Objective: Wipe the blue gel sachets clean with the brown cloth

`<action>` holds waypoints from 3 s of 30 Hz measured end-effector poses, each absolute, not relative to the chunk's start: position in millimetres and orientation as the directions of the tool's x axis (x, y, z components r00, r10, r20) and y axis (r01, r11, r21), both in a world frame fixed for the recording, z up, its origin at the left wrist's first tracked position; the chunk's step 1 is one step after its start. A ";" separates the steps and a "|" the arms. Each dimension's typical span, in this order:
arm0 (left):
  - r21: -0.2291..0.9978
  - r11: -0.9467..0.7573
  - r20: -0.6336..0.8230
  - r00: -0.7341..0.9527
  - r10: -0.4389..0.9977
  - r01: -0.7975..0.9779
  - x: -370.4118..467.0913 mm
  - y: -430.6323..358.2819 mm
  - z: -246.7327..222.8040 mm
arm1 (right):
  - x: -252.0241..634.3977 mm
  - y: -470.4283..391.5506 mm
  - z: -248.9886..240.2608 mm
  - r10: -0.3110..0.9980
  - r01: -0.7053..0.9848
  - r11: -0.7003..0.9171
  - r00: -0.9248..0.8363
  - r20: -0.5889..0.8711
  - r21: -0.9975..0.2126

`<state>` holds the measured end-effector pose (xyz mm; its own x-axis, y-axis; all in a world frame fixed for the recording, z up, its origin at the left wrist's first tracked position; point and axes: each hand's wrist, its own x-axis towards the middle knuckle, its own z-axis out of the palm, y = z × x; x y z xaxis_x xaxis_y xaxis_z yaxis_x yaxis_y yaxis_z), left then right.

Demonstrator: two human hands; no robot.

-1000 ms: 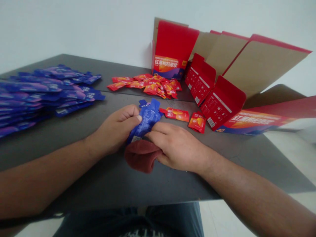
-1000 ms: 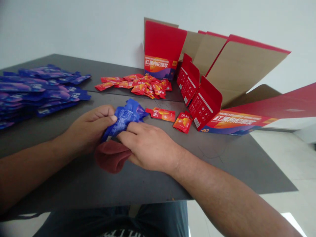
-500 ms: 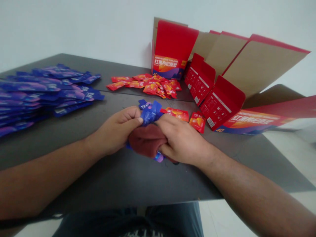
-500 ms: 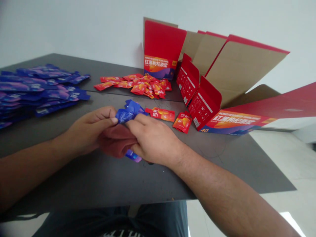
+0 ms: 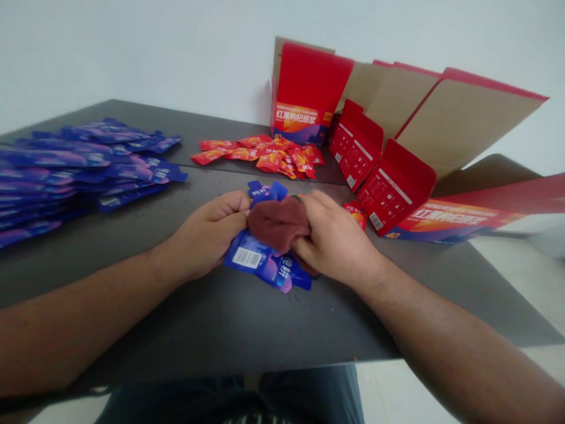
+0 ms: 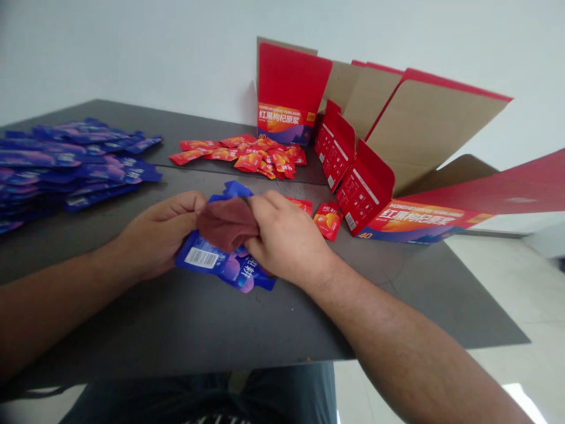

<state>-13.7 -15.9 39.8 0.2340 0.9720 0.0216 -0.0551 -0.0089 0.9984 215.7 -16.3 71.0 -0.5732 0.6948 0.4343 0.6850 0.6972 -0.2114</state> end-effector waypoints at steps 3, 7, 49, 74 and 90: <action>0.992 0.069 -0.046 0.206 0.977 -0.108 -11.8 -17.1 40.3 | 216.6 -14.8 71.5 0.683 0.666 0.710 -0.574 0.452 -0.227; 0.999 -0.032 0.036 0.249 0.968 -0.020 -17.0 -18.1 41.0 | 211.9 -23.3 69.8 0.548 0.492 0.836 -0.772 0.322 -0.243; 0.999 0.032 -0.023 0.261 0.965 -0.030 -14.3 -18.9 40.6 | 217.1 -11.4 72.7 0.741 0.721 0.640 -0.487 0.462 -0.266; 0.999 -0.015 0.007 0.224 0.975 0.034 -13.0 -16.4 40.9 | 213.9 -19.6 70.2 0.679 0.650 0.726 -0.627 0.382 -0.224; 0.903 -0.323 0.275 0.196 0.941 0.284 -40.0 -13.1 73.9 | 226.1 5.6 69.4 0.807 0.766 0.508 -0.261 0.530 -0.395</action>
<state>-40.0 -13.1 73.9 0.1958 0.9412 0.2755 0.2837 -0.3233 0.9028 226.1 5.6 69.4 -0.2612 0.8066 0.5302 0.7659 0.5075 -0.3948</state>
